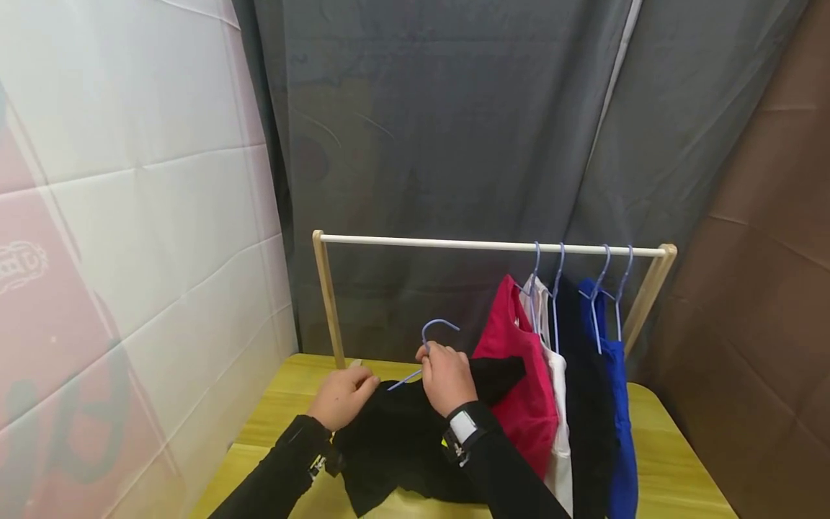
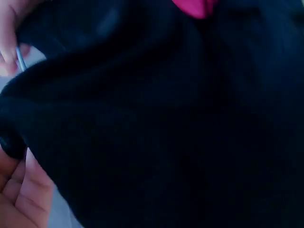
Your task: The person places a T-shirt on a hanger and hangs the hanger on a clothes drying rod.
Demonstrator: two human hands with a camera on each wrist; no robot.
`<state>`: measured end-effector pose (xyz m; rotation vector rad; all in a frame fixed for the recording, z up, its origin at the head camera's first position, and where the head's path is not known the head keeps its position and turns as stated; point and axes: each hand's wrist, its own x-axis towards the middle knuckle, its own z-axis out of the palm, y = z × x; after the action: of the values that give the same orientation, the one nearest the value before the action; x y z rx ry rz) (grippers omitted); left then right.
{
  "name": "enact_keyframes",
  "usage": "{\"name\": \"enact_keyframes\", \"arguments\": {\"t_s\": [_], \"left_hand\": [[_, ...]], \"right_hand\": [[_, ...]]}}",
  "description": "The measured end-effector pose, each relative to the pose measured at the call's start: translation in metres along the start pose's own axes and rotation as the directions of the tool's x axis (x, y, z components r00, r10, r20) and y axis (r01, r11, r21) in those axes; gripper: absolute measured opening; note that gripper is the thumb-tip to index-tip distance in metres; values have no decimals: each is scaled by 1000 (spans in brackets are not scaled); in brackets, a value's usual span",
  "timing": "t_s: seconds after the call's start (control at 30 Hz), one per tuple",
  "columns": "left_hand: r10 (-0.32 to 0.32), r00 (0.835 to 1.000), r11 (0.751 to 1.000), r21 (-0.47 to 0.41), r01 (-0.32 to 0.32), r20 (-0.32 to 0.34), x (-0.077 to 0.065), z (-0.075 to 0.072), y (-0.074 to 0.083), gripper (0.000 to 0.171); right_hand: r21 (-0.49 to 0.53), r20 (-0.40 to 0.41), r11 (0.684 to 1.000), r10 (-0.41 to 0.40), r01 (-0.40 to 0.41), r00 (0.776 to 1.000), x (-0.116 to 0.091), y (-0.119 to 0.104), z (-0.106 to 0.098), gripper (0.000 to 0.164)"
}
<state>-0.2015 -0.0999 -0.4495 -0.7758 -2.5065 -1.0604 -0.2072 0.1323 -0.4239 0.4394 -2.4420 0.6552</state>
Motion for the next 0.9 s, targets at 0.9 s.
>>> {"name": "enact_keyframes", "arguments": {"t_s": [0.9], "left_hand": [[-97, 989, 986, 146, 80, 115, -15, 17, 8, 27]], "right_hand": [[134, 9, 991, -12, 11, 1000, 0, -11, 3, 7]]}}
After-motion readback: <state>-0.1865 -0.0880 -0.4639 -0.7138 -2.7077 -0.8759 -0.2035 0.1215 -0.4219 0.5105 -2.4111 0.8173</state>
